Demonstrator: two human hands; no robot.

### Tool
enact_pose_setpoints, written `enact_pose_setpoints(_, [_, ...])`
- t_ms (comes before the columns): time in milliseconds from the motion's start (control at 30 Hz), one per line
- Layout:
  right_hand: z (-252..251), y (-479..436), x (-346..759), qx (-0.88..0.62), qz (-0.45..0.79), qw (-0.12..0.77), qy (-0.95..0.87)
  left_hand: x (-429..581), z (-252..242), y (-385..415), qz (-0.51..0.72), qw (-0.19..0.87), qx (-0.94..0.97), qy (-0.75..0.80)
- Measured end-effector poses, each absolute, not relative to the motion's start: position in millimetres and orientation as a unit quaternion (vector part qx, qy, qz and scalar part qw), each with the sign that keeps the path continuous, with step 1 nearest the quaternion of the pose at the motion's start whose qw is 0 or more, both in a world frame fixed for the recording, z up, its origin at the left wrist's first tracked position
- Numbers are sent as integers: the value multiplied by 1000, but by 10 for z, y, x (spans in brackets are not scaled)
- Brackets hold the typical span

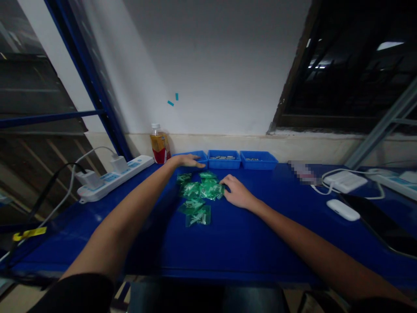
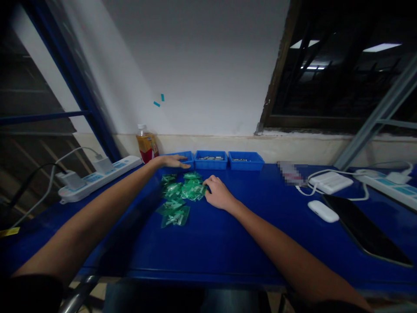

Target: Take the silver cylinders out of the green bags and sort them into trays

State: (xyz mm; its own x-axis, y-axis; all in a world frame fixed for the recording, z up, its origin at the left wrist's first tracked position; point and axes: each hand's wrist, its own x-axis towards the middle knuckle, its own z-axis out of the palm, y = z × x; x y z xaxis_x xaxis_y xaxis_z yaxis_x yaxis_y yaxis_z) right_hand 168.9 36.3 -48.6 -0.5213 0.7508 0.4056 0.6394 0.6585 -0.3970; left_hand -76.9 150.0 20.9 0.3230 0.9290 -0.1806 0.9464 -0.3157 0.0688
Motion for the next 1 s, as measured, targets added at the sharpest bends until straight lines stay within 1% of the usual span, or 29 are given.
enact_pose_setpoints(200, [-485,352,1692,-401,97,279,-867,-753,141,1633,-43,88,836,540])
enact_pose_setpoints(300, [-484,350,1695,-401,93,275,-869,-773,68,1654,-24,69,843,534])
enact_pose_setpoints(467, [-487,344,1692,-399,88,277,-870,-808,6,1580,42,23,839,541])
enact_pose_setpoints(567, [-493,341,1685,-401,87,277,-869,-820,72,1524,75,19,836,543])
enact_pose_setpoints(667, [-494,341,1684,-401,88,274,-870,-849,244,1480,129,9,825,551])
enact_pose_setpoints(733, [-493,344,1685,-399,87,272,-871,-862,384,1412,173,-12,808,563])
enact_pose_setpoints(833, [-491,347,1689,-395,84,271,-874,-808,492,1167,247,-70,790,557])
enact_pose_setpoints(900, [-488,345,1689,-392,82,268,-876,-707,434,910,285,-125,814,491])
enact_pose_setpoints(933, [-486,342,1689,-392,80,267,-877,-646,372,770,263,-131,841,455])
enact_pose_setpoints(1000, [-480,333,1689,-393,76,265,-877,-531,229,519,172,-122,888,408])
